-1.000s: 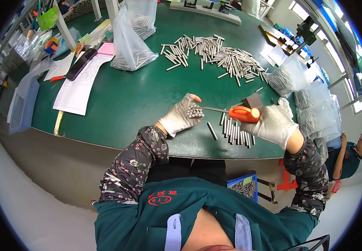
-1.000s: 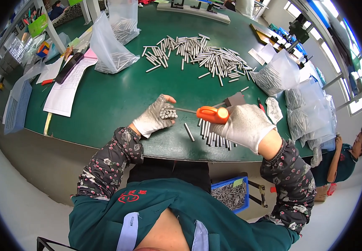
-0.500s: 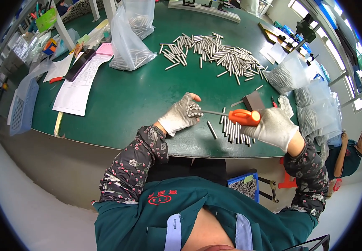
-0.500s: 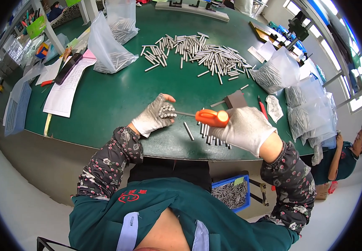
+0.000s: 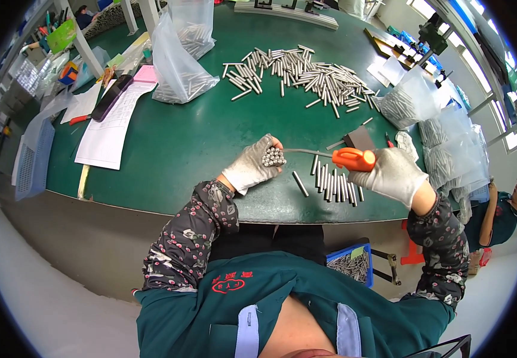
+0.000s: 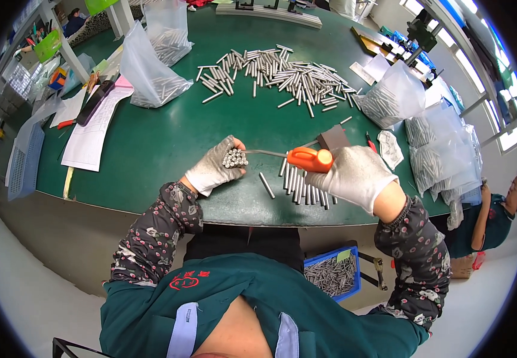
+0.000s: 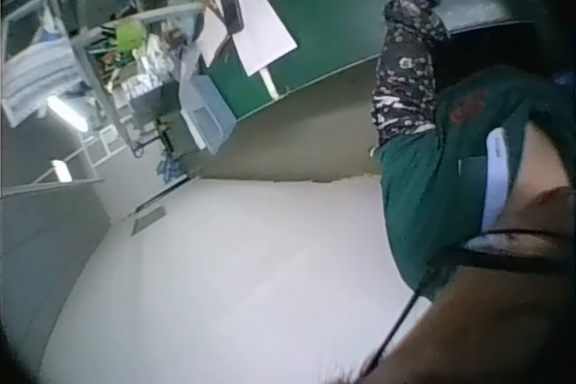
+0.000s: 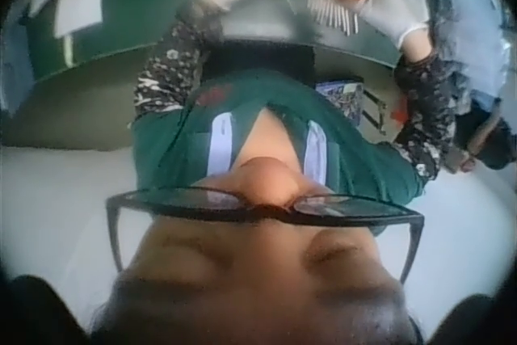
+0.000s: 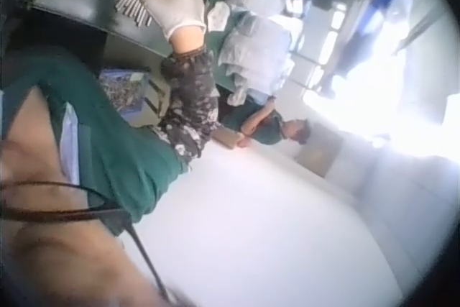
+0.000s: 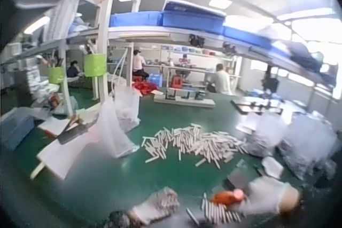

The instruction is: Sorting, cleaning with a compressed air blow gun, and bagging small metal pins at a factory workbench.

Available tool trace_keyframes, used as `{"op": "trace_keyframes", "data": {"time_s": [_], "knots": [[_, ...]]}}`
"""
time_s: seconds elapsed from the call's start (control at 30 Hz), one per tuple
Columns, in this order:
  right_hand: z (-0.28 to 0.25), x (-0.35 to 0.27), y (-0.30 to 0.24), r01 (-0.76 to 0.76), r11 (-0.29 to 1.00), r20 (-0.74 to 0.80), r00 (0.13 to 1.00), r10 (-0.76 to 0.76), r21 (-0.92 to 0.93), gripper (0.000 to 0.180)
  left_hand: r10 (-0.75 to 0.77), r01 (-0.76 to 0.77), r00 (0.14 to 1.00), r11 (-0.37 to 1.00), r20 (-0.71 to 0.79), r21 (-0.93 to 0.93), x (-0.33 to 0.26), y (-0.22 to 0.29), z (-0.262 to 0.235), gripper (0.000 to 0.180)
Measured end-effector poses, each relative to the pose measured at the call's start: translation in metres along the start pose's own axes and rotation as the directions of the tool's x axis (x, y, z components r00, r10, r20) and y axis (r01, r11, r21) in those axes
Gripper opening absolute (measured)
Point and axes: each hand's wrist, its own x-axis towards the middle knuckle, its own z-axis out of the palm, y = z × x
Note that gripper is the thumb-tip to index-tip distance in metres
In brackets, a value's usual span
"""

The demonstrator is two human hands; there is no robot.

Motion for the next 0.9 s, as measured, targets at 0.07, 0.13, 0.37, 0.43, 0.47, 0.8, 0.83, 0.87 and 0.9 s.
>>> {"op": "trace_keyframes", "data": {"time_s": [0.07,0.13,0.37,0.43,0.47,0.8,0.83,0.87,0.9], "knots": [[-0.001,0.002,0.002,-0.036,0.998,-0.018,0.999,0.035,-0.048,0.049,-0.011,0.012,0.999,1.0,0.03,-0.025,0.002,-0.003,0.001,0.037],[0.0,-0.003,0.009,-0.032,0.999,-0.01,0.999,0.032,-0.024,0.048,-0.029,0.032,0.998,0.998,0.061,-0.05,0.002,-0.004,0.001,0.035],[0.001,-0.009,0.01,-0.038,0.999,0.033,0.999,0.038,0.012,0.05,-0.04,0.047,0.997,0.992,0.062,-0.113,0.001,-0.006,-0.001,0.033],[-0.003,-0.006,0.005,-0.046,0.997,-0.01,0.999,0.046,-0.06,0.047,-0.008,0.012,0.998,0.998,0.057,-0.069,0.001,-0.004,-0.001,0.033],[-0.004,-0.006,0.001,-0.046,0.997,-0.011,0.999,0.045,-0.06,0.047,-0.036,0.043,0.997,0.993,0.068,-0.107,0.002,-0.003,0.0,0.033],[-0.003,-0.006,0.02,-0.198,0.753,0.186,0.977,0.102,0.628,0.037,0.002,0.0,0.998,0.999,0.055,-0.043,0.001,-0.006,-0.001,0.032],[0.002,-0.004,0.052,-0.058,0.775,0.034,0.998,0.046,0.63,0.047,-0.008,0.011,0.999,0.998,0.054,-0.06,0.002,-0.001,0.001,0.032],[-0.006,-0.01,0.061,-0.145,0.65,0.081,0.989,0.127,0.746,0.045,-0.029,0.033,0.998,0.997,0.057,-0.073,0.003,0.005,0.002,0.032],[-0.001,-0.01,0.079,-0.124,0.54,0.031,0.984,0.178,0.833,0.045,-0.055,0.06,0.997,0.993,0.048,-0.101,0.003,0.005,0.003,0.033]]}}
